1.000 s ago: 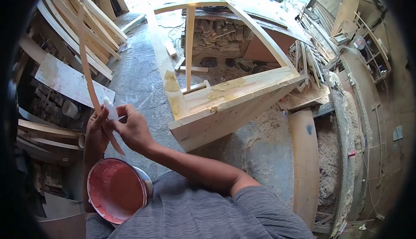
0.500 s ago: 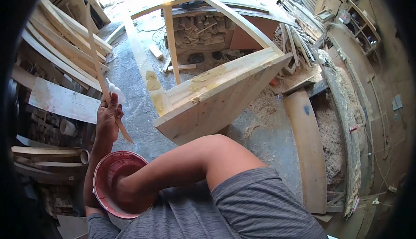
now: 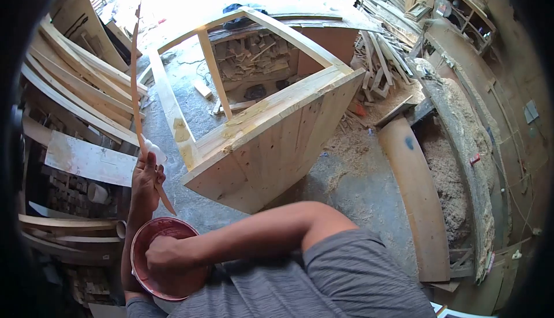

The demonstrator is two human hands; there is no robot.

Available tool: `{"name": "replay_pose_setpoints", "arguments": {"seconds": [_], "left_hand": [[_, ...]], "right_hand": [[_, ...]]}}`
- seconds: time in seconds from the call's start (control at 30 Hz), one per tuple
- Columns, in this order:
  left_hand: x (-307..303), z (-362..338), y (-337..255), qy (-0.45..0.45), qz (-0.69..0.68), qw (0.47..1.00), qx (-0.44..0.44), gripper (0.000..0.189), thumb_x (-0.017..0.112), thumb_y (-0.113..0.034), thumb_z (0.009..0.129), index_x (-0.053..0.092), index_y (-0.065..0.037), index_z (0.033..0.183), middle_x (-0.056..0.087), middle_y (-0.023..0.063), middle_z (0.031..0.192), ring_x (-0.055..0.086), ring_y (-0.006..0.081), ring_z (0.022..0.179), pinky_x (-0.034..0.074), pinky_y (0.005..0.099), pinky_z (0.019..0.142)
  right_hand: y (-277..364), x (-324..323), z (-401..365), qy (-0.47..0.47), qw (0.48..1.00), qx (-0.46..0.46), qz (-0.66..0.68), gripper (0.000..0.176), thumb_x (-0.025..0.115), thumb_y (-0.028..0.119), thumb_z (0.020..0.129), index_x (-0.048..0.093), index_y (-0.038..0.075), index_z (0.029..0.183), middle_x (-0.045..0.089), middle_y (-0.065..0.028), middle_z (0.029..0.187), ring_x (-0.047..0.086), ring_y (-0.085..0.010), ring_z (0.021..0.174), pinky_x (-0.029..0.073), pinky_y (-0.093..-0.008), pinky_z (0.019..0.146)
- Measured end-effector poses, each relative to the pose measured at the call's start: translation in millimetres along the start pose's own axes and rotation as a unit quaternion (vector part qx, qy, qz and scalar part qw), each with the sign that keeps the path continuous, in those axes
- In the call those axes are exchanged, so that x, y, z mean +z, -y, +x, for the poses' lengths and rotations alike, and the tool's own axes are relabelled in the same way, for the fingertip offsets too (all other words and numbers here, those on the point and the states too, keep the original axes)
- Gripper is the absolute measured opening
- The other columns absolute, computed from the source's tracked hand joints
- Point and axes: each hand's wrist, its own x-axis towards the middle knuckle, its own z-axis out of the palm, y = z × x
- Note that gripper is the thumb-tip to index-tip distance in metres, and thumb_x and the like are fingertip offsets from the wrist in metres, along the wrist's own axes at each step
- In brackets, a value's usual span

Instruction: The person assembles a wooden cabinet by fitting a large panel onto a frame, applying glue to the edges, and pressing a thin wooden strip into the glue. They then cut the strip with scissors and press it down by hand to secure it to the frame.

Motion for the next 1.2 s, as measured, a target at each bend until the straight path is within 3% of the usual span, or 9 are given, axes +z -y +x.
{"name": "replay_pose_setpoints", "arguments": {"seconds": [0.1,0.2,0.27,0.33,0.43,0.7,0.87,1.07,1.2], "left_hand": [[15.1,-7.7,3.7,-0.038,-0.015,0.999,0.008,0.03,0.068,-0.034,0.099,0.057,-0.012,0.116,0.052,-0.0032,0.082,0.045,0.0052,0.065,0.037,0.0198,0.053],[28.1,-15.1,8.9,-0.087,-0.035,0.995,0.018,0.03,0.067,-0.035,0.1,0.057,-0.012,0.117,0.052,-0.0028,0.083,0.044,0.0057,0.065,0.037,0.0202,0.053],[40.9,-14.6,12.7,-0.122,-0.04,0.991,0.048,0.027,0.066,-0.033,0.101,0.055,-0.012,0.115,0.052,-0.0024,0.084,0.044,0.0059,0.065,0.036,0.0207,0.054],[50.3,-10.9,20.5,-0.152,-0.045,0.984,0.08,0.024,0.065,-0.031,0.102,0.053,-0.013,0.111,0.051,-0.003,0.085,0.043,0.0051,0.066,0.035,0.0205,0.054],[78.9,-5.0,20.5,-0.18,-0.027,0.976,0.121,0.022,0.064,-0.031,0.103,0.052,-0.013,0.108,0.048,-0.004,0.083,0.042,0.0051,0.065,0.035,0.0208,0.055],[61.4,12.7,16.0,-0.154,-0.038,0.979,0.127,0.024,0.063,-0.033,0.103,0.053,-0.012,0.108,0.052,-0.003,0.088,0.041,0.0053,0.065,0.036,0.0196,0.055],[27.9,28.1,14.3,-0.139,-0.036,0.984,0.107,0.025,0.063,-0.034,0.103,0.054,-0.012,0.11,0.053,-0.0021,0.088,0.043,0.005,0.064,0.037,0.0198,0.054],[13.4,45.2,-0.4,-0.089,-0.037,0.991,0.093,0.028,0.064,-0.037,0.102,0.053,-0.012,0.11,0.053,-0.0025,0.084,0.045,0.0035,0.064,0.037,0.0195,0.054],[1.4,56.1,1.6,-0.051,-0.028,0.995,0.082,0.029,0.064,-0.039,0.102,0.053,-0.013,0.106,0.05,-0.0047,0.079,0.042,0.0027,0.061,0.036,0.0196,0.054]], "right_hand": [[5.4,-53.8,-63.9,-0.181,0.978,0.051,0.088,0.01,0.065,0.015,0.084,0.071,0.007,0.086,0.066,-0.0129,0.088,0.069,-0.033,0.082,0.056,-0.0434,0.069],[11.8,-123.9,-158.5,-0.287,0.927,0.205,0.13,0.003,0.073,0.007,0.083,0.072,0.005,0.085,0.064,-0.012,0.085,0.067,-0.0289,0.077,0.055,-0.0397,0.066],[-6.9,-136.9,-207.7,-0.427,0.849,0.294,0.101,0.004,0.075,0.006,0.085,0.075,0.004,0.089,0.068,-0.011,0.088,0.068,-0.0239,0.075,0.055,-0.0362,0.067],[-24.4,-145.3,-238.5,-0.497,0.767,0.397,0.08,0.007,0.075,0.01,0.087,0.075,0.003,0.09,0.069,-0.0137,0.088,0.068,-0.028,0.078,0.056,-0.0383,0.071],[-47.7,-153.1,-249.3,-0.516,0.766,0.381,-0.039,0.008,0.073,0.009,0.089,0.074,0.002,0.091,0.068,-0.013,0.088,0.068,-0.0286,0.078,0.056,-0.0393,0.071],[-49.3,-145.4,-230.0,-0.338,0.82,0.371,-0.275,0.025,0.065,0.006,0.086,0.068,-0.002,0.11,0.061,-0.0124,0.096,0.064,-0.0288,0.086,0.054,-0.0404,0.072],[-28.0,-132.3,-212.3,-0.16,0.773,0.445,-0.423,0.051,0.059,0.011,0.085,0.058,-0.005,0.134,0.054,-0.0109,0.122,0.054,-0.0255,0.099,0.046,-0.0409,0.084],[-13.5,-123.1,-200.5,-0.133,0.759,0.5,-0.394,0.061,0.059,0.013,0.085,0.052,0.002,0.145,0.049,-0.0065,0.133,0.049,-0.0246,0.106,0.039,-0.0422,0.089],[-16.5,-126.0,-199.7,-0.112,0.702,0.551,-0.437,0.06,0.059,0.011,0.085,0.053,0.003,0.143,0.049,-0.005,0.134,0.05,-0.0228,0.103,0.039,-0.0406,0.089]]}}
